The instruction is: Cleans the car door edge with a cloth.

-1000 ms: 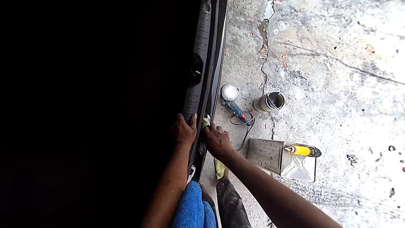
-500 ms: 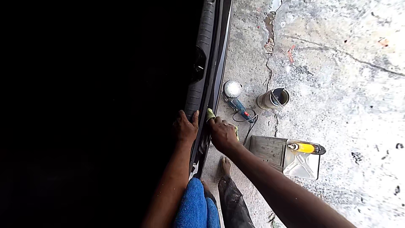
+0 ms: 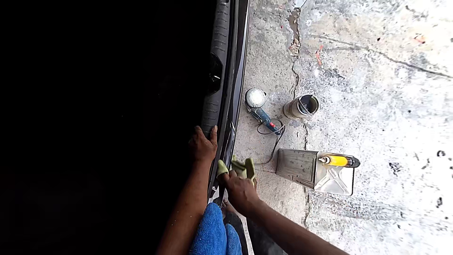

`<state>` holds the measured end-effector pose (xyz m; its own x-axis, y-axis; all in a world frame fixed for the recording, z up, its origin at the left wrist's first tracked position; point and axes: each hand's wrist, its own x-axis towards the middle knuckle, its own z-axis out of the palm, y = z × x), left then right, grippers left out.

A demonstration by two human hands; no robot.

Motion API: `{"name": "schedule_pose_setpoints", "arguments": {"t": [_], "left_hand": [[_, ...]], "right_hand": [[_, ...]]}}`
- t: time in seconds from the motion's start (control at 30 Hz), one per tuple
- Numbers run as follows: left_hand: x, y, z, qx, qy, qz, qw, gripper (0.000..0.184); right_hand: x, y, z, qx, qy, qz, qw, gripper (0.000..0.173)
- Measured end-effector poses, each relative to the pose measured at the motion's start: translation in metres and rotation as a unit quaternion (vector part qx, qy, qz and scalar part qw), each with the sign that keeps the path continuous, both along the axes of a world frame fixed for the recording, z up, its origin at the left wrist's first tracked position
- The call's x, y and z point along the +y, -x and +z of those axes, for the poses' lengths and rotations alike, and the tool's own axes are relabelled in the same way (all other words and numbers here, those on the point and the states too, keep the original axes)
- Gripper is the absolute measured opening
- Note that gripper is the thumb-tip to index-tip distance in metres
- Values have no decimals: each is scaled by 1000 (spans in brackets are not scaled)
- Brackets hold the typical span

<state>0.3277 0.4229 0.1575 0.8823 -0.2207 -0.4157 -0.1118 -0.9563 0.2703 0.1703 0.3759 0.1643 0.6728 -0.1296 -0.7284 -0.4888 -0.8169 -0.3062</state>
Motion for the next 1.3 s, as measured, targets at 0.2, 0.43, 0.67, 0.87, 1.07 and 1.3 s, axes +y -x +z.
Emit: {"name": "schedule_pose_setpoints", "arguments": {"t": [0.2,0.43,0.67,0.87,1.07,1.3], "left_hand": [[-3,0,-12,-36,1,10,999,72],[-5,2,-9,-47,-14,5,999,74],[-2,3,-12,-51,-7,4,999,79],[-2,3,-10,-37,-6,11,999,77],[2,4,-14,-45,10,9,999,77],[3,2,-14,-50,15,7,999,77]], "right_hand": [[-64,-65,-10,-44,65,-20,997,34],[-13,-28,9,34,13,-26,999,29],[-40,-53,12,14,54,11,998,35],[-56,-70,10,33,60,39,997,33],[-35,-40,19,37,44,77,995,40],[-65,-74,19,22,97,121,988,33]]}}
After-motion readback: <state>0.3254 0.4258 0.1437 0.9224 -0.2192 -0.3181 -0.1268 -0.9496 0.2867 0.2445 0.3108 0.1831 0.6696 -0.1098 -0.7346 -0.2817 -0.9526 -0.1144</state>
